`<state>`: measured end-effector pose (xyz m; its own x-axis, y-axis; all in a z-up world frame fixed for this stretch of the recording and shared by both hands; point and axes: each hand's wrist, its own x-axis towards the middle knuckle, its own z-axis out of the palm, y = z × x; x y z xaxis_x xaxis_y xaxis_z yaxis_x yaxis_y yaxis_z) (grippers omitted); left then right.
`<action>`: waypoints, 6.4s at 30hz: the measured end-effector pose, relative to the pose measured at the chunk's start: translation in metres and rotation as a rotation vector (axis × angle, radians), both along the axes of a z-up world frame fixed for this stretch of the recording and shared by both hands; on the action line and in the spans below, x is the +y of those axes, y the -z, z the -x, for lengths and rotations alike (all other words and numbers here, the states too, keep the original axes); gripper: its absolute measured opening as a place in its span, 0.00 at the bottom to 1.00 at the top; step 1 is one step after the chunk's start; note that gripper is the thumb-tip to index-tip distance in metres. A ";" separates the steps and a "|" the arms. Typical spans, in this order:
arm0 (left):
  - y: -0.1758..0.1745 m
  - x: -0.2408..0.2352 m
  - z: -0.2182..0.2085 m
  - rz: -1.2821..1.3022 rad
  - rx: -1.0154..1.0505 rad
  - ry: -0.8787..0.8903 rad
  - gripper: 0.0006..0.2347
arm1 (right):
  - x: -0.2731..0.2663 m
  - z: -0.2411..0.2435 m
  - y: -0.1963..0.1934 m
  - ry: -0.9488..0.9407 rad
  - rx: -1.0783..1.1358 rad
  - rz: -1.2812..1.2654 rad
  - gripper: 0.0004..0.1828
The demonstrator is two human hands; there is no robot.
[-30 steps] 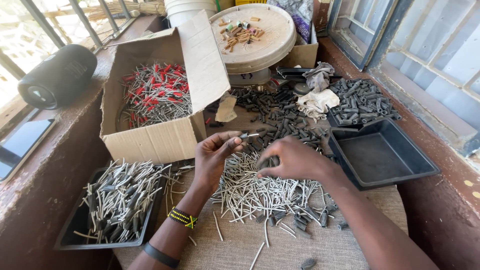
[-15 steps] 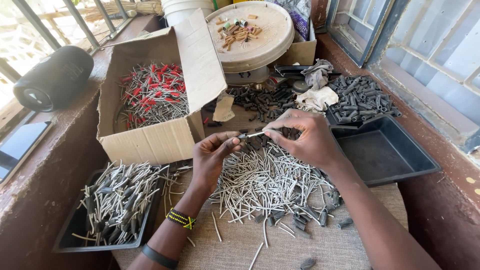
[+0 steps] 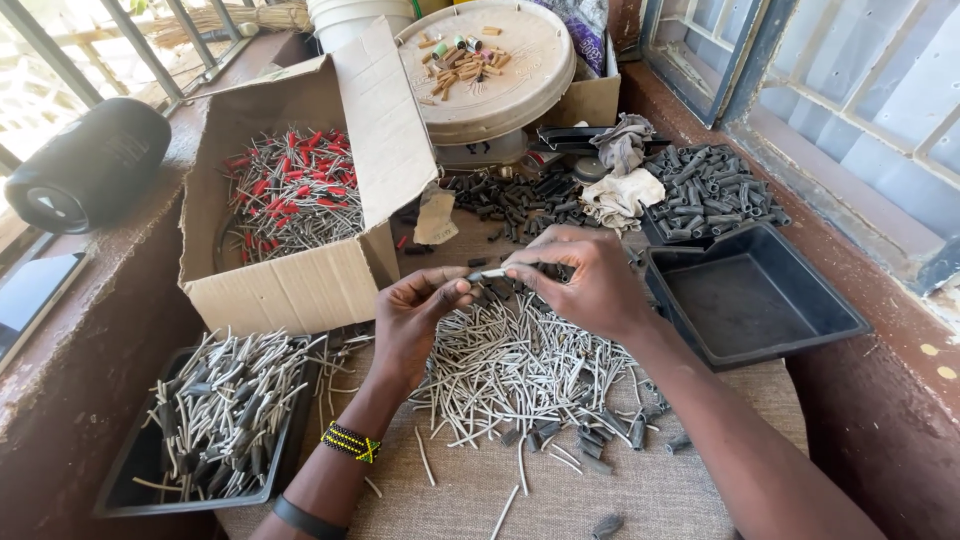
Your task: Assembling small metal pins into black plastic sleeves manually at a workbench.
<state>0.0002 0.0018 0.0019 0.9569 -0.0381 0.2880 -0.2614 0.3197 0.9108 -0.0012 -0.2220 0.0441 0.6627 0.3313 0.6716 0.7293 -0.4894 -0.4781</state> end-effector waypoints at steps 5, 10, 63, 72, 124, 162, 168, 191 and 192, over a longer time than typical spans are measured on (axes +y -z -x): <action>0.007 -0.005 -0.003 -0.011 -0.006 0.030 0.12 | 0.002 0.013 -0.009 0.013 0.016 -0.076 0.05; 0.017 0.001 -0.010 -0.052 -0.070 -0.011 0.12 | 0.009 0.016 -0.009 -0.014 0.063 -0.104 0.06; 0.011 0.002 -0.007 -0.140 -0.168 -0.106 0.09 | 0.008 0.015 -0.005 0.090 -0.166 0.040 0.11; 0.005 0.000 -0.001 -0.158 -0.173 -0.093 0.09 | 0.008 0.016 -0.008 0.125 -0.154 0.017 0.07; -0.036 0.161 0.150 -0.873 -0.410 -1.148 0.04 | 0.008 0.031 0.002 0.087 0.195 -0.130 0.13; 0.027 0.011 -0.046 -1.560 -0.622 -0.116 0.09 | 0.011 0.016 0.002 0.100 0.274 0.058 0.11; 0.001 0.007 -0.023 -1.534 -0.599 -0.058 0.05 | 0.014 0.009 0.026 0.082 0.413 0.222 0.11; -0.003 0.020 -0.015 -1.046 -0.374 -0.146 0.04 | 0.025 0.019 0.033 0.218 0.428 0.479 0.12; -0.002 0.021 -0.015 -1.047 -0.370 -0.153 0.04 | 0.023 0.024 0.029 0.223 0.470 0.452 0.11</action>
<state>0.0147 0.0228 0.0034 0.8345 -0.3176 0.4502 -0.5424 -0.6172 0.5700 -0.0255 -0.1989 0.0147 0.9347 0.3333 0.1238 0.3531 -0.8294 -0.4328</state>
